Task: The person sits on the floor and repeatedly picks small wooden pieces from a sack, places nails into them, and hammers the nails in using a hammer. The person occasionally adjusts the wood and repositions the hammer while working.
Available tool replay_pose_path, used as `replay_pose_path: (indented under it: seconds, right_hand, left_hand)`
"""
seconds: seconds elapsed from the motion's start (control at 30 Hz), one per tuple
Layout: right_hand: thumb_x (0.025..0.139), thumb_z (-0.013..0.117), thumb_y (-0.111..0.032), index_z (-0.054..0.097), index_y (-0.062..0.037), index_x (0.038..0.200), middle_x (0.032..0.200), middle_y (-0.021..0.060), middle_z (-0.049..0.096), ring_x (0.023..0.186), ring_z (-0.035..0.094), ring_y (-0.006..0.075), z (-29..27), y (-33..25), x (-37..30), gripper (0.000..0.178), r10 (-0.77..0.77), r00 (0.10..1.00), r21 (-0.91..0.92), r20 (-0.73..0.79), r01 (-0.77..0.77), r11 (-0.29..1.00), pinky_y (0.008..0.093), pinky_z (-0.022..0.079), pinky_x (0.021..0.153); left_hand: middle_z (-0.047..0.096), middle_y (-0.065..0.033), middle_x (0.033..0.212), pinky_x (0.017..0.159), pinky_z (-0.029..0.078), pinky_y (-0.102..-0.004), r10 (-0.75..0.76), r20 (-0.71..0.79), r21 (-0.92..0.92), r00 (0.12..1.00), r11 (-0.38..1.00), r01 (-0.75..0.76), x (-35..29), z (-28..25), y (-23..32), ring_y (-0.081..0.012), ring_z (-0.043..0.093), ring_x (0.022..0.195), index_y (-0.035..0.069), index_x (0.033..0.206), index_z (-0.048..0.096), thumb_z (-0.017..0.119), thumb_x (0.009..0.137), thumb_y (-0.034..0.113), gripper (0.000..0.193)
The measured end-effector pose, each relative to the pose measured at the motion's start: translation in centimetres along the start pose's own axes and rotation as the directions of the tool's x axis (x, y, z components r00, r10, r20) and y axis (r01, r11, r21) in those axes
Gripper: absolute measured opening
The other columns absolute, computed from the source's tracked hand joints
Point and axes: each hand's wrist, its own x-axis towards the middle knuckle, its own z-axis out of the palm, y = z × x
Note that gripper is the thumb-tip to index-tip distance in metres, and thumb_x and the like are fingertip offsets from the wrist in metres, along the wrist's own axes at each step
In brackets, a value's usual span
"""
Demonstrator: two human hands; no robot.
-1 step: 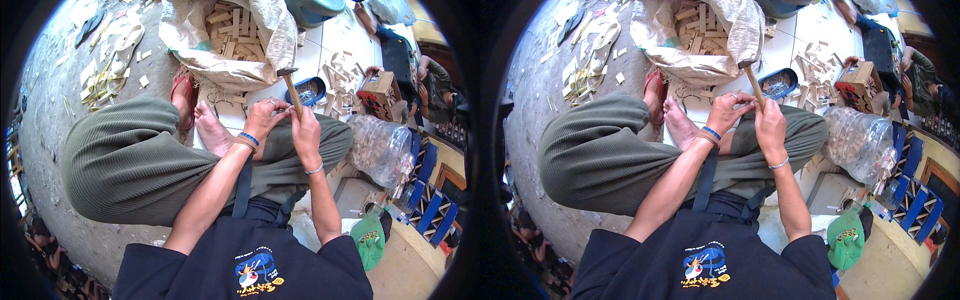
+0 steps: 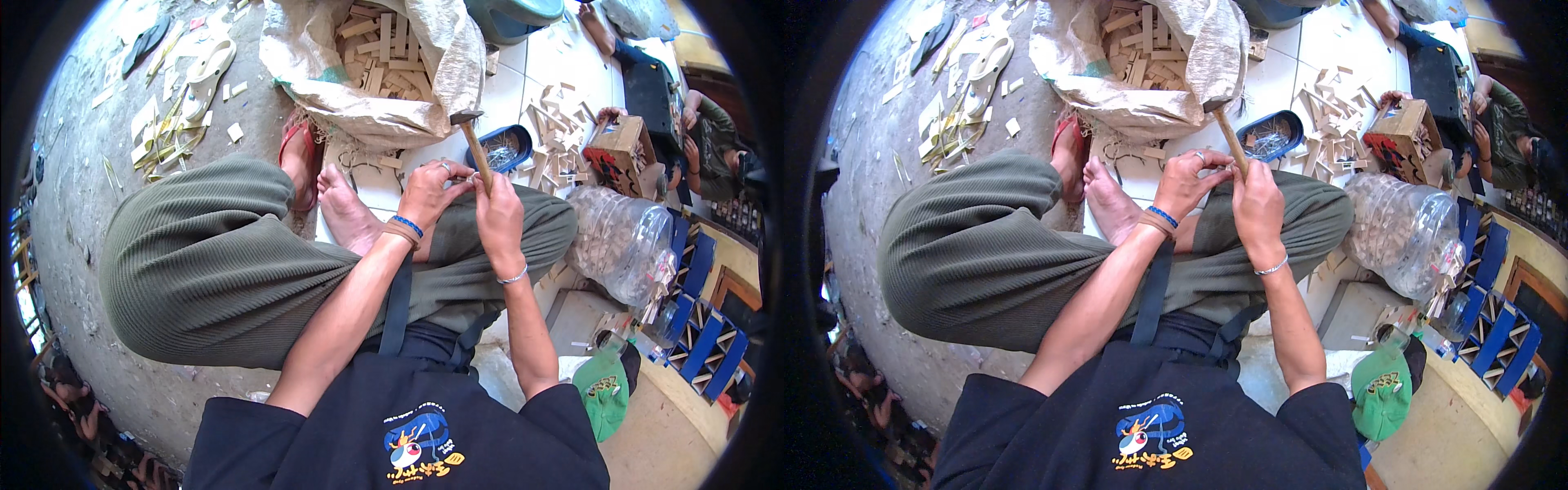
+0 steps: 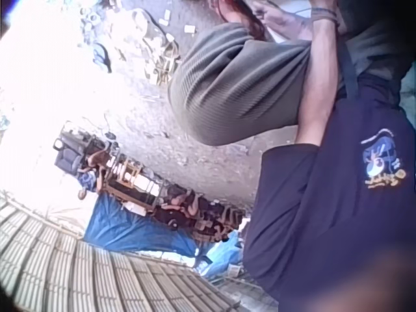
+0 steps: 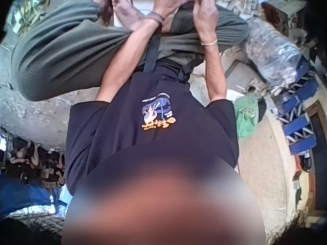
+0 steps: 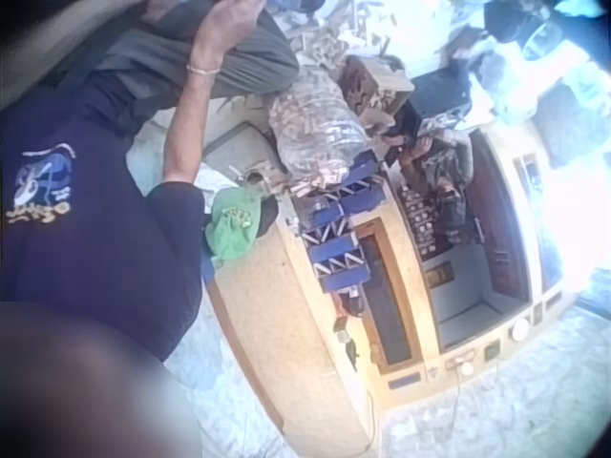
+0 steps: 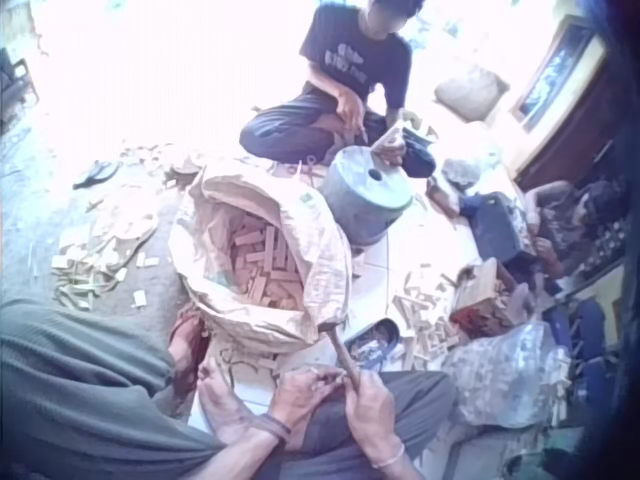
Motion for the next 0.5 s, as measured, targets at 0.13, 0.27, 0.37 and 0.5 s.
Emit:
replay_pose_path:
  seconds: [0.13,0.27,0.37,0.5]
  right_hand:
    - [0.102,0.063,-0.014,0.060,-0.0039,0.114,0.098,0.0201,0.066,0.083,0.068,0.0445,0.06,-0.08,-0.52,0.016,-0.057,0.997,-0.146,0.043,0.063,0.987,0.0528,0.053,0.066]
    - [0.101,0.062,-0.012,0.059,-0.0060,0.117,0.100,0.0169,0.066,0.078,0.069,0.0419,-0.11,0.05,-0.55,0.018,-0.141,0.988,-0.199,0.060,0.151,0.968,0.0507,0.055,0.062]
    - [0.100,0.062,-0.011,0.059,-0.0075,0.118,0.099,0.0150,0.067,0.075,0.069,0.0391,-0.28,0.25,-0.30,0.019,-0.171,0.978,-0.255,0.115,0.196,0.947,0.0486,0.056,0.060]
    - [0.099,0.061,-0.008,0.059,-0.0073,0.119,0.100,0.0136,0.067,0.073,0.070,0.0359,-0.27,0.56,-0.10,0.021,-0.214,0.965,-0.315,0.150,0.252,0.915,0.0459,0.056,0.058]
  left_hand:
    - [0.078,-0.0114,0.101,0.084,0.059,-0.0382,0.003,-0.015,-0.034,1.000,0.999,-0.004,-0.03,0.06,-0.05,-0.0281,0.074,0.095,0.004,0.101,0.078,0.082,0.086,0.015,0.018]
    - [0.077,-0.0152,0.102,0.083,0.060,-0.0376,0.029,0.016,0.059,0.999,0.998,-0.029,-0.01,-0.15,-0.10,-0.0304,0.074,0.093,0.003,0.105,0.078,0.082,0.085,0.013,0.022]
    - [0.076,-0.0160,0.102,0.084,0.059,-0.0394,0.018,0.000,0.102,1.000,0.995,-0.018,-0.02,-0.15,-0.01,-0.0330,0.073,0.093,0.004,0.105,0.078,0.082,0.085,0.013,0.022]
    - [0.076,-0.0157,0.104,0.086,0.059,-0.0391,-0.035,0.000,0.101,0.999,0.994,0.035,-0.20,-0.14,0.04,-0.0319,0.074,0.096,0.006,0.108,0.079,0.081,0.085,0.014,0.024]
